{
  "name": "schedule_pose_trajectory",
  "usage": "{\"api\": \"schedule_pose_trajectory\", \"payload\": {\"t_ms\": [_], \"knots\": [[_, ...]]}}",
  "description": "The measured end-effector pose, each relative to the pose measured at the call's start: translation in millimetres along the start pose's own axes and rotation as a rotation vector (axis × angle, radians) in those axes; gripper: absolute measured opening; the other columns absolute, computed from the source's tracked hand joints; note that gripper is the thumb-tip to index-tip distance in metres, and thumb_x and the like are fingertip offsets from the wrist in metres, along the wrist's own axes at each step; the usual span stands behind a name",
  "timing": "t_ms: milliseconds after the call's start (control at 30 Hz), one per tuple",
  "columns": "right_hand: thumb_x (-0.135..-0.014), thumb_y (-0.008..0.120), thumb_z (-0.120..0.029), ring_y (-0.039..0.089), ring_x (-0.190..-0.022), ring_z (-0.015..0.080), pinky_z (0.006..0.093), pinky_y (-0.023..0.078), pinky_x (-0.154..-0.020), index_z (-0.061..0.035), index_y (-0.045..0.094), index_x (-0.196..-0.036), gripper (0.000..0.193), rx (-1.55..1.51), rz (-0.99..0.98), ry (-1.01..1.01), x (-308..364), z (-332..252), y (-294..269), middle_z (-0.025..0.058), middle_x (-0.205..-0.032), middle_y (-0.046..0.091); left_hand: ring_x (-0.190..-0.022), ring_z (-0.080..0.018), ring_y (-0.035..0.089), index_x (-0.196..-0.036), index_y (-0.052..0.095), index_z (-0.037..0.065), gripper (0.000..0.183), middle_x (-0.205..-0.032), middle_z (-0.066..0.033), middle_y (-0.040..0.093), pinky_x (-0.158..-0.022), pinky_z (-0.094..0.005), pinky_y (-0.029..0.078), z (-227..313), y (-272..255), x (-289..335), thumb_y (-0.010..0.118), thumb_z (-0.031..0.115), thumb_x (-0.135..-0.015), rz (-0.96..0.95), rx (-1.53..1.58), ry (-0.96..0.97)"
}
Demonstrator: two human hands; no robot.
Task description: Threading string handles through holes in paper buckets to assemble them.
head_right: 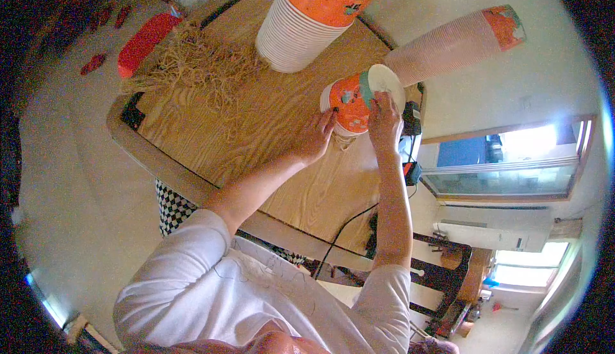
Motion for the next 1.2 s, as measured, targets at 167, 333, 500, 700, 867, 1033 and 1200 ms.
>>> {"api": "schedule_pose_trajectory", "payload": {"t_ms": [167, 333, 500, 700, 867, 1033, 1200], "knots": [[-0.083, 0.052, -0.012, 0.057, -0.082, 0.0366, 0.0446, 0.047, -0.068, -0.0074, 0.054, -0.1, 0.017, 0.009, -0.052, 0.095, 3.6, 15.3, 4.8, 0.0158, -0.09, 0.059, -0.115, -0.0338, 0.043, -0.118, 0.049, 0.001, 0.036, -0.125, -0.0171, 0.046, -0.1, -0.0421, 0.032, 4.3, -1.2, 24.2, 0.031, 0.021, -0.094, -0.166, 0.156, -0.018], [-0.082, 0.055, -0.014, 0.058, -0.081, 0.0357, 0.0438, 0.047, -0.069, -0.0088, 0.055, -0.1, 0.018, 0.005, -0.033, 0.05, -1.4, 31.0, -1.9, 0.0154, -0.089, 0.06, -0.119, -0.0307, 0.041, -0.112, 0.056, 0.004, 0.034, -0.126, -0.0152, 0.047, -0.101, -0.0434, 0.032, 41.8, -7.7, 83.9, 0.047, 0.017, -0.082, -0.485, -0.34, 0.391], [-0.08, 0.062, -0.021, 0.058, -0.09, 0.034, 0.0407, 0.048, -0.075, -0.0061, 0.058, -0.094, 0.021, -0.102, -0.137, -0.024, -17.9, 55.6, -5.4, 0.0159, -0.095, 0.061, -0.116, -0.0279, 0.044, -0.109, 0.058, 0.004, 0.033, -0.121, -0.0128, 0.051, -0.099, -0.0412, 0.035, 48.6, -44.9, 109.1, 0.055, 0.015, -0.078, -0.483, -0.261, 0.416], [-0.079, 0.062, -0.02, 0.051, -0.104, 0.0328, 0.0393, 0.041, -0.088, -0.0049, 0.054, -0.109, 0.034, -0.042, -0.004, -0.19, -122.6, -31.5, -49.4, 0.0171, -0.107, 0.056, -0.109, -0.0237, 0.05, -0.094, 0.063, 0.005, 0.02, -0.112, -0.0094, 0.056, -0.092, -0.0369, 0.041, 51.6, -78.9, 94.6, 0.06, 0.011, -0.075, -0.429, -0.121, 0.275], [-0.079, 0.061, -0.017, 0.05, -0.104, 0.0307, 0.0384, 0.04, -0.088, -0.0074, 0.051, -0.115, 0.038, -0.047, 0.147, -0.362, -183.7, -118.5, -57.6, 0.0139, -0.113, 0.053, -0.101, -0.0239, 0.055, -0.087, 0.063, 0.005, 0.014, -0.101, -0.0091, 0.06, -0.088, -0.0352, 0.044, 49.5, -82.0, 88.2, 0.061, 0.007, -0.074, -0.396, -0.046, 0.254], [-0.08, 0.06, -0.019, 0.053, -0.097, 0.0275, 0.0364, 0.042, -0.084, -0.0113, 0.055, -0.112, 0.033, -0.029, 0.07, -0.378, -199.7, -128.8, -33.8, 0.0104, -0.105, 0.056, -0.091, -0.0254, 0.057, -0.086, 0.062, 0.004, 0.012, -0.092, -0.0105, 0.06, -0.08, -0.0373, 0.046, 38.0, -78.2, 84.5, 0.06, 0.007, -0.074, -0.352, 0.035, 0.195], [-0.08, 0.059, -0.026, 0.055, -0.093, 0.0319, 0.0419, 0.044, -0.082, -0.0093, 0.054, -0.11, 0.034, -0.012, 0.049, -0.345, -198.2, -131.3, -39.5, 0.0138, -0.103, 0.057, -0.076, -0.0308, 0.055, -0.085, 0.06, 0.003, 0.012, -0.08, -0.0135, 0.058, -0.067, -0.0421, 0.045, 7.2, -58.8, 23.1, 0.059, 0.01, -0.075, -0.173, -0.052, 0.072]]}}
Point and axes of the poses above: each hand's wrist, its own x-axis away from the middle knuckle, its own y-axis out of the palm, z = x × y, the point moved 10 cm from there along -x, towards the middle knuckle
